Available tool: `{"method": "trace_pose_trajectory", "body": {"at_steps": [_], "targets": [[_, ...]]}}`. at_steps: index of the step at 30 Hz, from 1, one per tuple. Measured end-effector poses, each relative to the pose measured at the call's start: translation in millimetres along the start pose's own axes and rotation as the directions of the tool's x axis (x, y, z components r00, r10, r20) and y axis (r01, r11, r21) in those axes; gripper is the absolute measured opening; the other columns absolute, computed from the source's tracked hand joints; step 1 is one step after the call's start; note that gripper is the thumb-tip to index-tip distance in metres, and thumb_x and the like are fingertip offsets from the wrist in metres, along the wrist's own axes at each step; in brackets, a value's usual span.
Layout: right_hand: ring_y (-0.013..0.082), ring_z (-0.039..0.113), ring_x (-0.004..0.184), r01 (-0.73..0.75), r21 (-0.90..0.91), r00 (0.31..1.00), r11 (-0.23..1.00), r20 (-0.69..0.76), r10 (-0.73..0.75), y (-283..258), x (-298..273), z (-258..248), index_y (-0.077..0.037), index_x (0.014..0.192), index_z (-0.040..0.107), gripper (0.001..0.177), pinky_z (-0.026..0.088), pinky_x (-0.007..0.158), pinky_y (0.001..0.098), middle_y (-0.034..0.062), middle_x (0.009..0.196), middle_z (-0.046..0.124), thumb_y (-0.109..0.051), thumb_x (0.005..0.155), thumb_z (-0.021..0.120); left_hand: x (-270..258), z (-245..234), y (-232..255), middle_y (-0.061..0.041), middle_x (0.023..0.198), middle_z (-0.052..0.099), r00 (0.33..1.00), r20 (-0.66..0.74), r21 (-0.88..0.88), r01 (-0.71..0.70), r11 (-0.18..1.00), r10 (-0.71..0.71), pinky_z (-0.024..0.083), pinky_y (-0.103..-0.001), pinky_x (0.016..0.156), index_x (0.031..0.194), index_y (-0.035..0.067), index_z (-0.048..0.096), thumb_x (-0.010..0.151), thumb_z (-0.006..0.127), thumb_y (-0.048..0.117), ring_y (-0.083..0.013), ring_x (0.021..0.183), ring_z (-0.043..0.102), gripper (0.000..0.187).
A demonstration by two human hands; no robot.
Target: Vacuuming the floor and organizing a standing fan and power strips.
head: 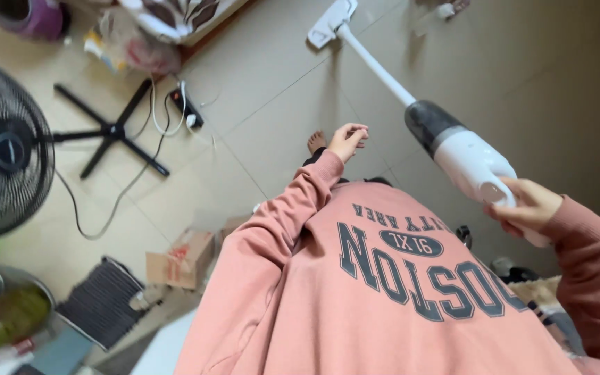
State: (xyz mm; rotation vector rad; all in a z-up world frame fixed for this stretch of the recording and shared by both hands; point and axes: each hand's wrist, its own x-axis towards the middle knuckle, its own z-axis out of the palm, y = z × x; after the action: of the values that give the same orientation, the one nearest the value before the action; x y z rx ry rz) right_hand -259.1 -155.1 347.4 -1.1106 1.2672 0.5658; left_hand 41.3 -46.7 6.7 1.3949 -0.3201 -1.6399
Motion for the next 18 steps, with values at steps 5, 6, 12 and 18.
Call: {"method": "trace_pose_trajectory", "body": {"at_steps": [5,6,12,18], "targets": [[0.0162,0.053,0.053,0.108,-0.001,0.994,0.994,0.000,-0.108,-14,43,-24,0.000,0.109,0.064,0.029,0.045,0.047,0.0321,0.0077,0.070,0.058,-0.021,0.089,0.069,-6,-9,12,0.001,0.103,0.071,0.996,-0.094,-0.032,-0.002,0.999,-0.001,0.046,-0.026,0.062,0.119,0.014,0.069,0.097,0.063,0.030,-0.0125,0.086,0.068,0.028],[0.0159,0.053,0.053,0.146,0.056,0.989,0.988,-0.002,-0.146,-10,49,-25,0.001,0.107,0.063,0.027,0.045,0.047,0.0320,0.0078,0.072,0.058,-0.019,0.089,0.069,-7,-11,8,0.001,0.105,0.073,0.993,-0.121,-0.052,-0.007,0.999,0.001,0.047,-0.025,0.064,0.120,0.014,0.069,0.097,0.062,0.030,-0.0126,0.087,0.069,0.028],[0.0143,0.052,0.052,0.241,0.280,0.970,0.929,-0.063,-0.233,31,62,-44,0.001,0.101,0.060,0.019,0.043,0.045,0.0314,0.0065,0.075,0.059,-0.015,0.091,0.066,4,5,0,-0.001,0.108,0.076,0.976,-0.216,-0.102,-0.013,0.995,-0.009,0.051,-0.027,0.065,0.120,0.015,0.069,0.098,0.062,0.030,-0.0133,0.086,0.072,0.028],[0.0110,0.044,0.046,0.216,0.617,0.976,0.756,-0.106,-0.192,96,89,-79,-0.005,0.091,0.055,0.019,0.035,0.040,0.0275,0.0002,0.066,0.049,-0.020,0.096,0.064,46,41,9,-0.001,0.109,0.075,0.984,-0.177,-0.150,-0.021,0.988,-0.006,0.049,-0.031,0.065,0.122,0.016,0.068,0.098,0.062,0.032,-0.0146,0.084,0.071,0.029]]}}
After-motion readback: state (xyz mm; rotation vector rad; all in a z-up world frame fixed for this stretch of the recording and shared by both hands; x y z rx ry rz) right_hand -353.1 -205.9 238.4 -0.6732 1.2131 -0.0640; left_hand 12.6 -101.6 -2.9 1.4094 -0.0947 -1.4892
